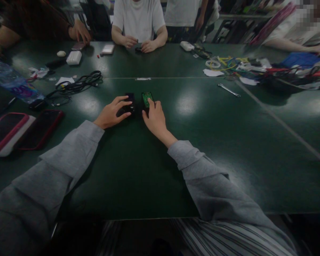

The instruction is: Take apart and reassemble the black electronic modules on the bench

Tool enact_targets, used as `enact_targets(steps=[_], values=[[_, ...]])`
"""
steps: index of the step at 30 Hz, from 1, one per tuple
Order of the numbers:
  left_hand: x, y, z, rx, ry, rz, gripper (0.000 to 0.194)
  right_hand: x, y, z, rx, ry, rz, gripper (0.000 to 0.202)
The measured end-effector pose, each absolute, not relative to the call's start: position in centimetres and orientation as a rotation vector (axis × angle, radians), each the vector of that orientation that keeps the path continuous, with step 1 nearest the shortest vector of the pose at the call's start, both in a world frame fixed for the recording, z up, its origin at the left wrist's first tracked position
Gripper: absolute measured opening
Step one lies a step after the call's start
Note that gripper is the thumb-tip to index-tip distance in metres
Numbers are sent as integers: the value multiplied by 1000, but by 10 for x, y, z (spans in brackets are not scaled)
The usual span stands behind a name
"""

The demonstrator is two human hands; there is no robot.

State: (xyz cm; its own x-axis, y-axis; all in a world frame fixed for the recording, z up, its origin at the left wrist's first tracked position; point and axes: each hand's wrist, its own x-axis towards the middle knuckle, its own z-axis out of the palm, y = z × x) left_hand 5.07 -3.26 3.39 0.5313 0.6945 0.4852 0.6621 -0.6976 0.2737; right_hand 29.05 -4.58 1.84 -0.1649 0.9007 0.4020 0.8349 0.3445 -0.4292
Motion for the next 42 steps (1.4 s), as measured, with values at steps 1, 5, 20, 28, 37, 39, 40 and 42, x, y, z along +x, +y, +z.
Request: enact_targets(steps=[1, 5, 20, 28, 37, 39, 40, 42], values=[[51, -33, 34, 2702, 1198, 884, 57, 291, -46, 18, -1507, -2014, 136, 58], [51, -32, 33, 2703, 1203, 874, 58, 291, -46, 17, -1499, -2013, 104, 59], [52, -32, 31, 2723, 1218, 854, 57, 289, -49, 22, -1519, -2021, 86, 58], [53, -30, 29, 2716, 1205, 875, 56, 290, -46, 19, -1521, -2015, 146, 60], [53, -31, 29, 2700, 1215, 858, 56, 289, -52, 24, -1465, -1931, 171, 78], [53, -31, 29, 2698, 1213, 864, 55, 290, -50, 23, -1455, -1912, 216, 81], [53, -31, 29, 2699, 1209, 870, 55, 290, -49, 22, -1447, -1908, 241, 81], [53, -31, 29, 2706, 1208, 871, 55, 291, -46, 20, -1422, -1905, 283, 79]])
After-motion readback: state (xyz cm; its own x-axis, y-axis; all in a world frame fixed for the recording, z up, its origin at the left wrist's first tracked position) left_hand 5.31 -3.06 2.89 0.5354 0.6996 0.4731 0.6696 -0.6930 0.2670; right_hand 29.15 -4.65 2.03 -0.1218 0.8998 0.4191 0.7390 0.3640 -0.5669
